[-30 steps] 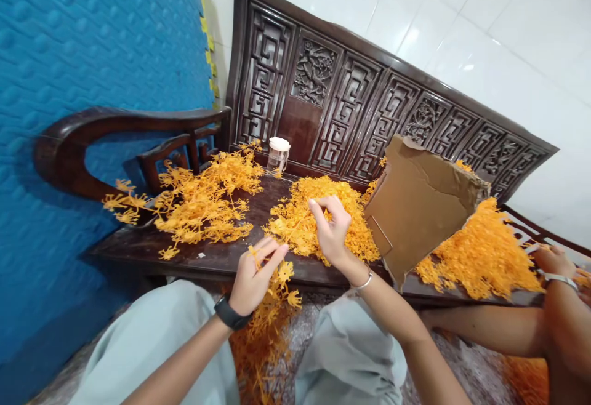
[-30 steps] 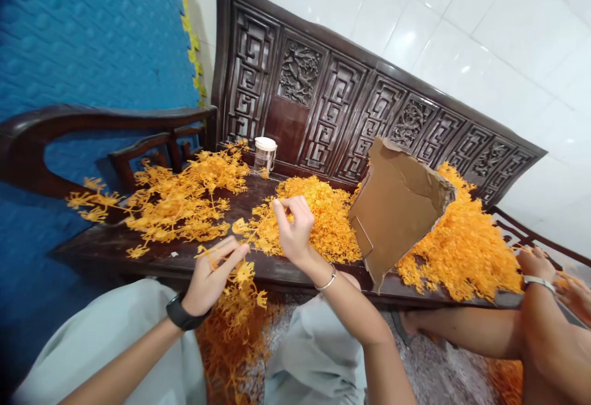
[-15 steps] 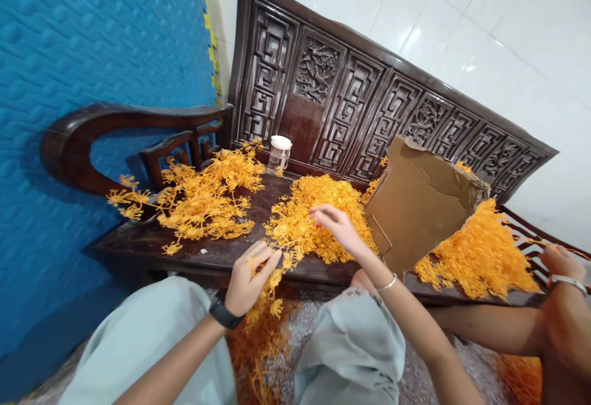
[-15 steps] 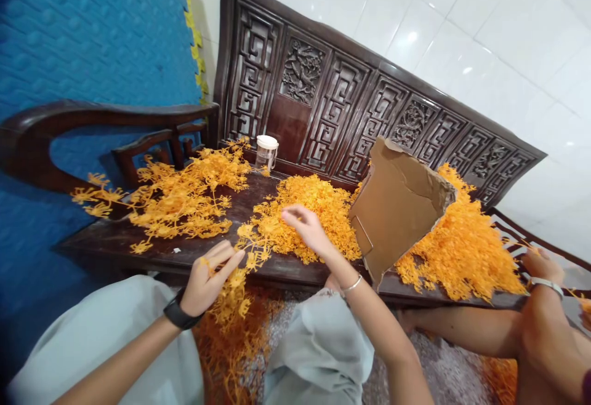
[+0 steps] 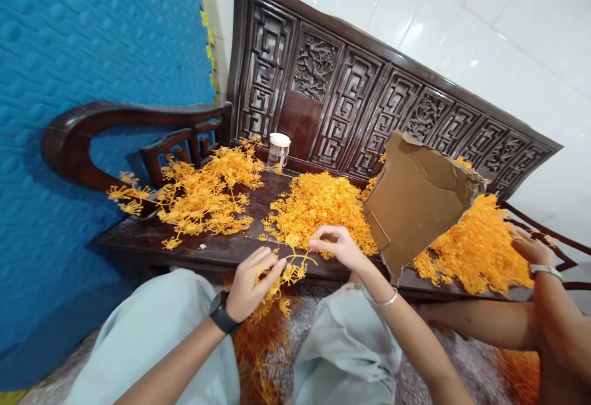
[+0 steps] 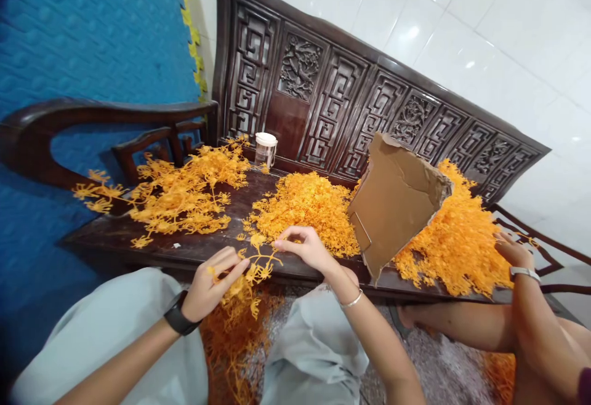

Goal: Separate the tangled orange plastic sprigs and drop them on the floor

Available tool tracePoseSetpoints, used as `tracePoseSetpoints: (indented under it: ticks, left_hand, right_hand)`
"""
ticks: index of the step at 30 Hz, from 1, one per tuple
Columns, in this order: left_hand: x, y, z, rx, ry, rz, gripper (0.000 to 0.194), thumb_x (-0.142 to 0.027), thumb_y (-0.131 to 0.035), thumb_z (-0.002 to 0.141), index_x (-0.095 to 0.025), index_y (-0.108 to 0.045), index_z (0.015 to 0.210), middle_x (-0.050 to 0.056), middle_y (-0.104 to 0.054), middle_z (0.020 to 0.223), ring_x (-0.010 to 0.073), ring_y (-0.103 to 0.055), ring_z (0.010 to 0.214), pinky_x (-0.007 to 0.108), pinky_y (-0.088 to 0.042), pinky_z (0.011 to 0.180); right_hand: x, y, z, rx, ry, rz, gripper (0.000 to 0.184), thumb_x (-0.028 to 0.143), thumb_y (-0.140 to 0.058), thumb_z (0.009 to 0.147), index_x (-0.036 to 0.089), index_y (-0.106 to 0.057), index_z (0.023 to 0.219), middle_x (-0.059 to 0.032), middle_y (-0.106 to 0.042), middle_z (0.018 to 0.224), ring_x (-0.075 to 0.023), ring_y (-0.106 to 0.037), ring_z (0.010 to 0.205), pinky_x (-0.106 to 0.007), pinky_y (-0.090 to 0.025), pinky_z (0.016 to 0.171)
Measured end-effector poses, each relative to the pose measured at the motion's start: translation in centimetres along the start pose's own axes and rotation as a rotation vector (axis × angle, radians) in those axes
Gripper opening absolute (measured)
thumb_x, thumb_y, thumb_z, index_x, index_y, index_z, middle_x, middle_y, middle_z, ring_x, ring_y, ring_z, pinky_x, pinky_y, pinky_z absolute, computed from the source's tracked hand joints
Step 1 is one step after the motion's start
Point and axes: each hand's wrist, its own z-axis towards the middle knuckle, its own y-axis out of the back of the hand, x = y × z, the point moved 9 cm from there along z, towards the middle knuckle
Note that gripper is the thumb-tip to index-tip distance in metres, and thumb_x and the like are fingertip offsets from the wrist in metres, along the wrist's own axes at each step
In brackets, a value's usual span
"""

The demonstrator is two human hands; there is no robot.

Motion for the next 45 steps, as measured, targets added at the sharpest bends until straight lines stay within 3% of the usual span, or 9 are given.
tracePoseSetpoints:
  ticks: [6, 9, 12, 16, 18, 22, 26, 31, 45]
  left_hand:
    - [-3.2, -3.3, 0.1, 0.244, -0.030, -0.084, 0.032, -0.022, -0.036, 0.087, -0.020, -0.031, 0.056, -0.004, -0.036, 0.057, 0.0115, -0.040, 0.057, 0.023, -0.032, 0.056]
    - [-4.4, -3.2, 1.1, 0.206, -0.011, -0.125, 0.033, -0.022, -0.037, 0.087, -0.020, -0.028, 0.056, -0.004, -0.034, 0.056, 0.0111, -0.038, 0.056, 0.023, -0.030, 0.055]
    - [-4.7, -2.4, 1.2, 0.146, -0.018, -0.142, 0.034, -0.020, -0.038, 0.087, -0.020, -0.027, 0.055, -0.004, -0.031, 0.055, 0.0110, -0.037, 0.054, 0.024, -0.030, 0.053]
    - [-4.8, -2.5, -1.7, 0.169, -0.179, -0.069, 0.031, -0.013, -0.038, 0.085, -0.020, -0.033, 0.055, -0.004, -0.034, 0.054, 0.0116, -0.036, 0.053, 0.025, -0.030, 0.053]
    - [-4.4, -3.4, -3.5, 0.218, -0.238, 0.017, 0.029, -0.012, -0.038, 0.084, -0.020, -0.036, 0.057, -0.003, -0.037, 0.054, 0.0117, -0.037, 0.051, 0.025, -0.030, 0.050]
    - [-4.0, -6.0, -4.6, 0.316, -0.348, 0.127, 0.028, -0.014, -0.035, 0.086, -0.019, -0.040, 0.059, -0.001, -0.044, 0.054, 0.0133, -0.041, 0.053, 0.026, -0.033, 0.052]
    - [-3.2, -6.6, -3.7, 0.318, -0.317, 0.192, 0.029, -0.016, -0.036, 0.087, -0.019, -0.042, 0.059, -0.001, -0.046, 0.055, 0.0136, -0.043, 0.054, 0.025, -0.035, 0.053]
    - [-2.6, -5.7, -3.5, 0.293, -0.271, 0.200, 0.029, -0.016, -0.036, 0.086, -0.019, -0.041, 0.058, -0.001, -0.045, 0.055, 0.0133, -0.042, 0.054, 0.025, -0.035, 0.054]
    - [-1.8, -5.1, -3.0, 0.270, -0.207, 0.178, 0.029, -0.018, -0.037, 0.086, -0.019, -0.042, 0.058, -0.002, -0.045, 0.056, 0.0128, -0.042, 0.056, 0.025, -0.035, 0.056]
  right_hand:
    - [0.9, 3.8, -3.6, -0.559, 0.135, 0.099, 0.010, 0.025, -0.066, 0.065, 0.017, -0.062, 0.062, 0.0013, -0.058, 0.059, -0.0105, -0.051, 0.058, -0.024, -0.041, 0.059]
    - [1.8, 4.0, -5.1, -0.790, 0.217, 0.190, 0.008, 0.023, -0.067, 0.063, 0.016, -0.062, 0.063, 0.0013, -0.058, 0.061, -0.0102, -0.050, 0.058, -0.024, -0.041, 0.058]
    - [3.4, 5.2, -5.3, -0.870, 0.289, 0.167, 0.008, 0.022, -0.067, 0.063, 0.015, -0.061, 0.063, 0.0015, -0.057, 0.061, -0.0093, -0.050, 0.058, -0.023, -0.040, 0.057]
    - [6.3, 13.8, -8.5, -1.260, 0.532, 0.107, 0.014, 0.028, -0.063, 0.066, 0.016, -0.057, 0.062, 0.0036, -0.052, 0.059, -0.0064, -0.046, 0.053, -0.021, -0.038, 0.053]
    - [7.7, 17.7, -9.2, -1.332, 0.614, 0.046, 0.014, 0.030, -0.061, 0.068, 0.016, -0.058, 0.067, 0.0030, -0.053, 0.063, -0.0062, -0.047, 0.054, -0.021, -0.039, 0.054]
    - [9.9, 18.9, -5.7, -1.099, 0.642, -0.271, 0.017, 0.032, -0.059, 0.071, 0.016, -0.062, 0.075, -0.0018, -0.061, 0.076, -0.0108, -0.055, 0.071, -0.025, -0.043, 0.068]
    - [6.7, 15.7, 1.2, -0.755, 0.402, -0.449, 0.018, 0.032, -0.059, 0.071, 0.015, -0.062, 0.074, -0.0041, -0.063, 0.074, -0.0132, -0.056, 0.069, -0.026, -0.044, 0.065]
    - [4.3, 13.6, 5.9, -0.507, 0.329, -0.714, 0.013, 0.026, -0.060, 0.069, 0.016, -0.060, 0.077, -0.0009, -0.060, 0.065, -0.0107, -0.049, 0.056, -0.023, -0.039, 0.058]
    - [2.8, 13.5, 9.3, -0.359, 0.302, -1.028, 0.010, 0.024, -0.057, 0.072, 0.016, -0.063, 0.075, -0.0015, -0.063, 0.071, -0.0102, -0.045, 0.058, -0.024, -0.032, 0.063]
